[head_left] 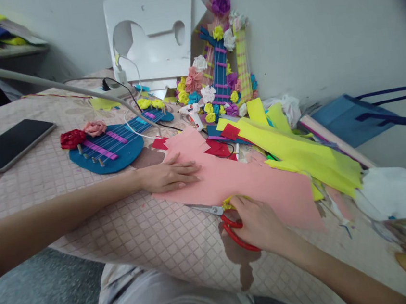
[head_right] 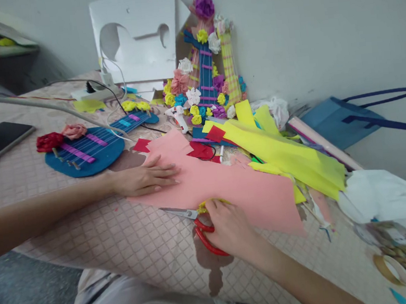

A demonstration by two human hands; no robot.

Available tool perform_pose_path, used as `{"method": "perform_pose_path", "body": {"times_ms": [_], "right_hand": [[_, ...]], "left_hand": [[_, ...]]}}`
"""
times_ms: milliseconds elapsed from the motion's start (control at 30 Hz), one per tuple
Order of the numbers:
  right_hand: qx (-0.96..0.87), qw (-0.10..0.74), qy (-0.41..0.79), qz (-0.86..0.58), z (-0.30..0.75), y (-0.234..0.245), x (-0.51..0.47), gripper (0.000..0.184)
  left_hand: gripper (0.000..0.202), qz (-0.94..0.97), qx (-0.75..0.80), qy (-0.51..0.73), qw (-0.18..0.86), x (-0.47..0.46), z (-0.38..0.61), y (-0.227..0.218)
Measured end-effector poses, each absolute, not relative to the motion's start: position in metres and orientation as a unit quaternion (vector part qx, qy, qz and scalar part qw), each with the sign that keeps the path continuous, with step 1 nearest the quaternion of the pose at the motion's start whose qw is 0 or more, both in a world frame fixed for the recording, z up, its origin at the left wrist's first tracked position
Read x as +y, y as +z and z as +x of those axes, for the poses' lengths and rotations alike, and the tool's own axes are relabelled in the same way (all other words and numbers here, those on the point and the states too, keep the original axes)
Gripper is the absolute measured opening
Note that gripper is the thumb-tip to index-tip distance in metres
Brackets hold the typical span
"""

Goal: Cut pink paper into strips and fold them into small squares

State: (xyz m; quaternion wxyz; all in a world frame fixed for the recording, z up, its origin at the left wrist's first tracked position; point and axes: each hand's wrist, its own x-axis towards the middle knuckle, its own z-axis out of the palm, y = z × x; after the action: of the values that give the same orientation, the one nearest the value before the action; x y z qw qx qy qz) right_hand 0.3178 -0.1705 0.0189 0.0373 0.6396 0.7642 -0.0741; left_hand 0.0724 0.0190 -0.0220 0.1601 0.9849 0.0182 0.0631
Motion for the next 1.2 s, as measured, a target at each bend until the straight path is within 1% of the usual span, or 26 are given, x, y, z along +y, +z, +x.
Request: {"method": "perform_pose_path", "body": {"times_ms": [100,400,567,733,800,933,1100,1200], "right_hand": [[0.766,0.039,-0.079,0.636,0.315,0.019,-0.168,0.035],[0.776,0.053,-0.067,0.624,0.305,0.018,-0.161,0.032],[0.78,0.072,-0.056,0.619,0.307,0.018,-0.164,0.034],[0.781,0.048,-0.056,0.62,0.308,0.02,-0.164,0.035],[0.78,0.045,-0.062,0.621,0.308,0.021,-0.163,0.037],[0.779,0.045,-0.073,0.621,0.303,0.022,-0.16,0.035],[0.774,0.061,-0.077,0.625,0.293,0.021,-0.156,0.04],[0.776,0.072,-0.076,0.622,0.292,0.021,-0.154,0.039]], "left_hand": [[0.046,0.983,0.024,0.077,0.164,0.021,0.07,-0.023],[0.046,0.984,0.026,0.073,0.159,0.022,0.07,-0.026],[0.046,0.981,0.031,0.078,0.174,0.022,0.07,-0.026],[0.045,0.981,0.032,0.078,0.175,0.023,0.068,-0.023],[0.045,0.982,0.038,0.073,0.167,0.024,0.065,-0.021],[0.045,0.984,0.046,0.066,0.159,0.026,0.058,-0.022],[0.046,0.987,0.048,0.059,0.144,0.027,0.054,-0.029],[0.046,0.985,0.046,0.066,0.15,0.026,0.055,-0.03]]}}
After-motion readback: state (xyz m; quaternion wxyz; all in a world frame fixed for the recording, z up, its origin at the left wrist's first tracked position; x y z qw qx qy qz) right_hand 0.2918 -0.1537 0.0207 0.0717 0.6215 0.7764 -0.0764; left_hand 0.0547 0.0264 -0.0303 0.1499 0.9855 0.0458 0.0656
